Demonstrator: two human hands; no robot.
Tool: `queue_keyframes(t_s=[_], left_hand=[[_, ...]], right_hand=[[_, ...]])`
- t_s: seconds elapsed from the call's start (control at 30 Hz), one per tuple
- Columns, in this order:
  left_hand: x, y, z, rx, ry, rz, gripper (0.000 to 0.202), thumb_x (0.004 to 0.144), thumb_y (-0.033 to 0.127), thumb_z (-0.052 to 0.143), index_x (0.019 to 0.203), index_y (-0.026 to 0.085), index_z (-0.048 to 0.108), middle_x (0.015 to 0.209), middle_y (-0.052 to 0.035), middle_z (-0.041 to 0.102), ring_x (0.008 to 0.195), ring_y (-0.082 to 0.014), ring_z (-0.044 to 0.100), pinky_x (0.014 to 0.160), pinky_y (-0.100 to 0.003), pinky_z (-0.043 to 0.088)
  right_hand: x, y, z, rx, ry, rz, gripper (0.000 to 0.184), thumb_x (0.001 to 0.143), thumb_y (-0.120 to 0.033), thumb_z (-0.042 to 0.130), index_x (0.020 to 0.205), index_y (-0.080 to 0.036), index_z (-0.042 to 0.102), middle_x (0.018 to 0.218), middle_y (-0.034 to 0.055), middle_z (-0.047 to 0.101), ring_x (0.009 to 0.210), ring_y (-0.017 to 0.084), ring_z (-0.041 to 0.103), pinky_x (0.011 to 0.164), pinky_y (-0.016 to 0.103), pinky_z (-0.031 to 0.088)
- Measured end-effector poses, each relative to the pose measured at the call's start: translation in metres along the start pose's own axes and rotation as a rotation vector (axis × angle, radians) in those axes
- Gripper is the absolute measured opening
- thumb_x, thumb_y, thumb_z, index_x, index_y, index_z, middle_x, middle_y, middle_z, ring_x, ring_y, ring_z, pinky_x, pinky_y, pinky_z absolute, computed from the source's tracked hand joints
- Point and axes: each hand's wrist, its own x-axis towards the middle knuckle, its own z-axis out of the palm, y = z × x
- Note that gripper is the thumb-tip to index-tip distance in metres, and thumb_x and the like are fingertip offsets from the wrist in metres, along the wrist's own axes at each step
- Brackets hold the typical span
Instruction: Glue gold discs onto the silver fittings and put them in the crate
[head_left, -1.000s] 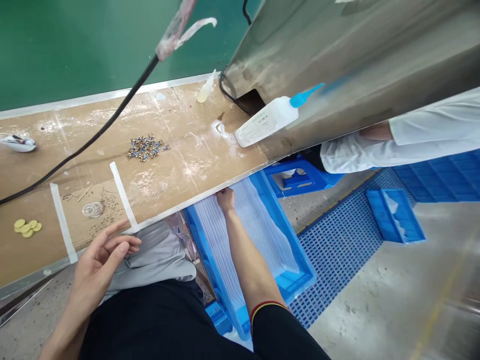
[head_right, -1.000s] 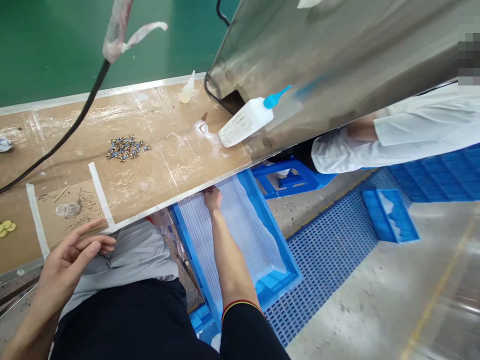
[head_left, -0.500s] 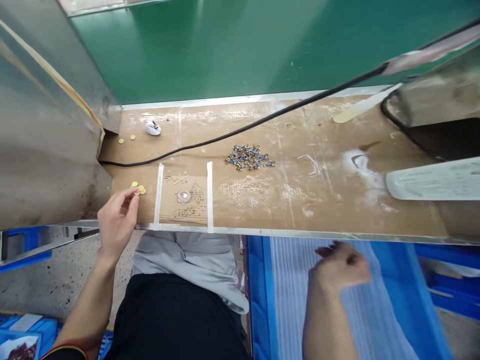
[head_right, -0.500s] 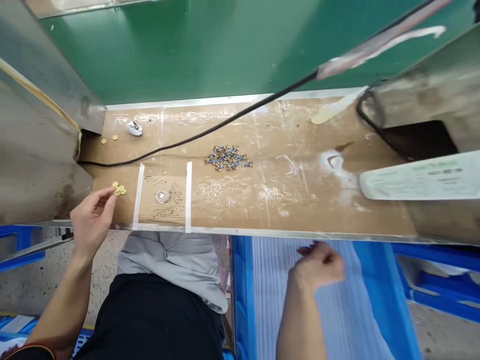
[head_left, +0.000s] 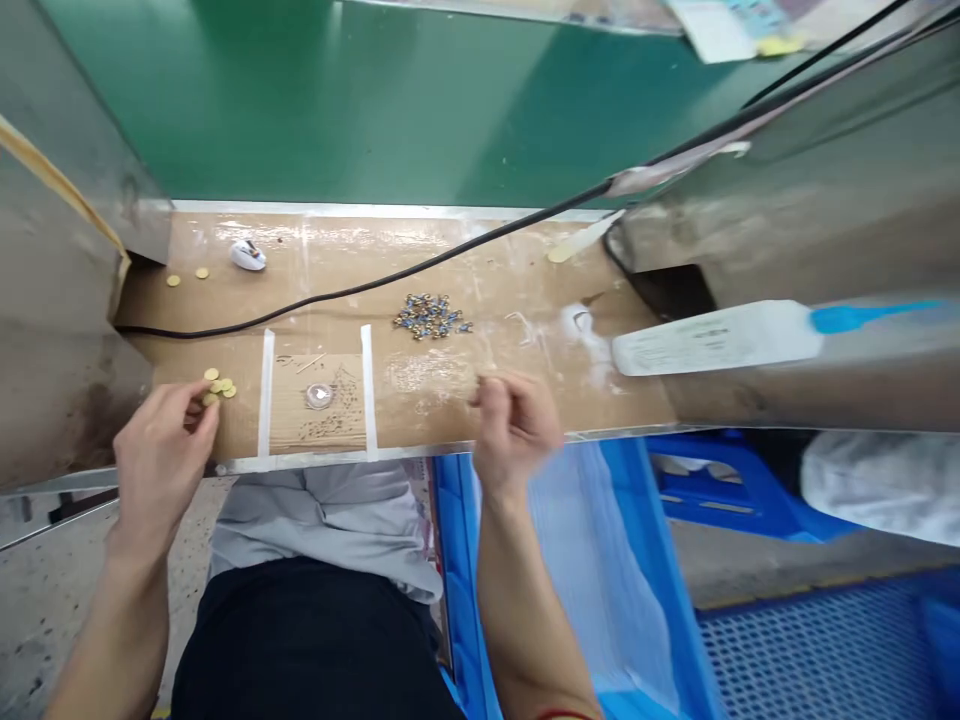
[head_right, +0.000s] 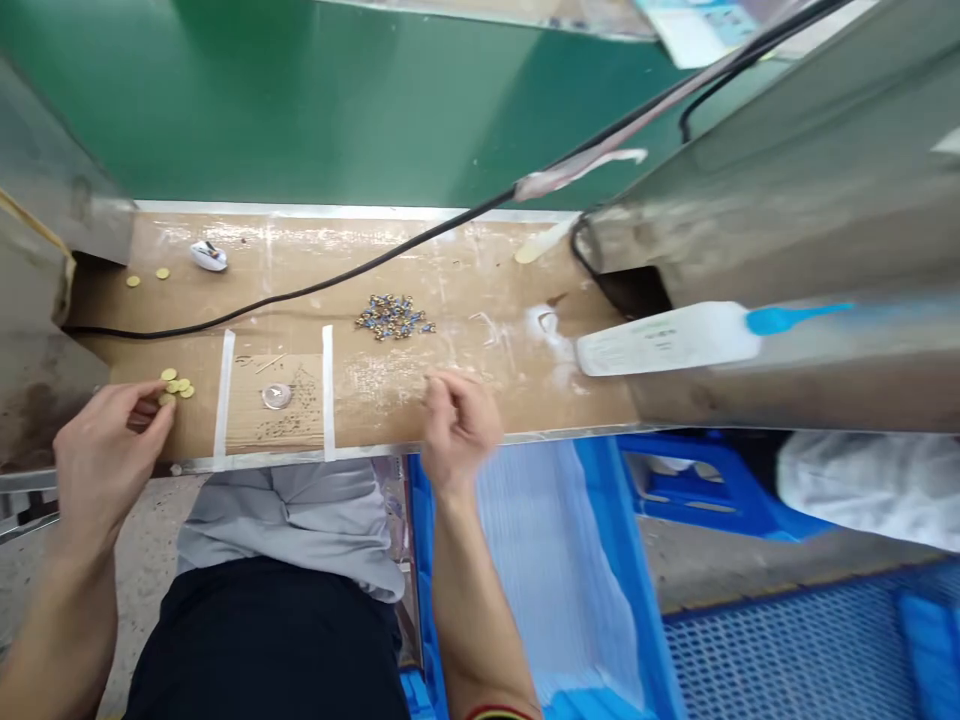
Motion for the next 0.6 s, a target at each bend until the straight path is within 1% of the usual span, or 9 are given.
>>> queue_keyframes(t_s=[0.07,0.1,0.17,0.27,0.33,0.4,0.5,0.6], left_hand=[[-0.002,0.001,-0.002,-0.011,-0.006,-0.016,0.022,0.11,0.031,0.064,0.126,0.025,0.078,0.117,-0.0052,0.079,0.093,-0.0262,0.078,0.09,-0.041,0.059],[-0.002,0.001,-0.003,-0.02,-0.014,-0.015,0.023,0.11,0.031,0.063,0.126,0.025,0.078,0.117,-0.0049,0.079,0.093,-0.0262,0.078,0.09,-0.041,0.059],[-0.004,0.0,-0.006,-0.041,-0.033,-0.004,0.022,0.112,0.031,0.06,0.122,0.025,0.079,0.116,-0.0053,0.08,0.094,-0.0266,0.078,0.089,-0.041,0.058],[-0.005,-0.001,-0.008,-0.068,-0.036,0.011,0.023,0.115,0.034,0.058,0.118,0.026,0.079,0.119,-0.0064,0.082,0.101,-0.0287,0.079,0.091,-0.043,0.058],[-0.006,-0.001,-0.01,-0.09,-0.033,0.006,0.024,0.117,0.035,0.057,0.119,0.027,0.08,0.122,-0.0063,0.082,0.109,-0.0302,0.08,0.096,-0.044,0.059],[-0.008,0.0,-0.011,-0.129,0.001,-0.007,0.023,0.117,0.037,0.059,0.121,0.029,0.08,0.125,-0.0037,0.081,0.114,-0.0306,0.079,0.103,-0.046,0.061],[-0.015,0.006,-0.013,-0.218,0.083,-0.019,0.018,0.116,0.037,0.065,0.123,0.034,0.081,0.127,0.0016,0.08,0.12,-0.0301,0.078,0.114,-0.05,0.06],[-0.023,0.015,-0.015,-0.3,0.124,-0.028,0.012,0.113,0.033,0.072,0.118,0.034,0.083,0.124,0.0019,0.082,0.121,-0.0291,0.079,0.116,-0.05,0.06]], right_hand=[[0.011,0.007,0.015,-0.014,-0.147,0.013,0.023,0.111,-0.044,0.067,0.108,-0.028,0.082,0.102,0.0053,0.082,0.102,0.026,0.077,0.094,0.044,0.062],[0.016,0.012,0.021,-0.023,-0.198,0.029,0.022,0.111,-0.043,0.067,0.11,-0.027,0.082,0.109,0.0064,0.083,0.106,0.026,0.078,0.095,0.044,0.063],[0.028,0.023,0.03,-0.035,-0.27,0.064,0.02,0.109,-0.039,0.067,0.112,-0.026,0.083,0.115,0.0076,0.084,0.106,0.026,0.078,0.094,0.043,0.063],[0.044,0.037,0.038,-0.059,-0.317,0.09,0.019,0.105,-0.033,0.067,0.111,-0.024,0.083,0.112,0.0083,0.083,0.101,0.026,0.078,0.091,0.043,0.063],[0.053,0.041,0.04,-0.093,-0.339,0.076,0.018,0.104,-0.03,0.066,0.11,-0.024,0.082,0.111,0.0081,0.083,0.102,0.027,0.077,0.092,0.043,0.063],[0.061,0.042,0.041,-0.132,-0.378,0.045,0.02,0.103,-0.026,0.064,0.111,-0.025,0.082,0.113,0.0081,0.082,0.104,0.027,0.077,0.095,0.044,0.063],[0.067,0.038,0.042,-0.173,-0.477,-0.017,0.025,0.101,-0.021,0.064,0.116,-0.024,0.083,0.12,0.0098,0.08,0.103,0.027,0.076,0.097,0.045,0.063],[0.065,0.035,0.038,-0.207,-0.546,-0.056,0.024,0.101,-0.021,0.065,0.116,-0.024,0.084,0.122,0.0107,0.077,0.106,0.028,0.075,0.099,0.047,0.063]])
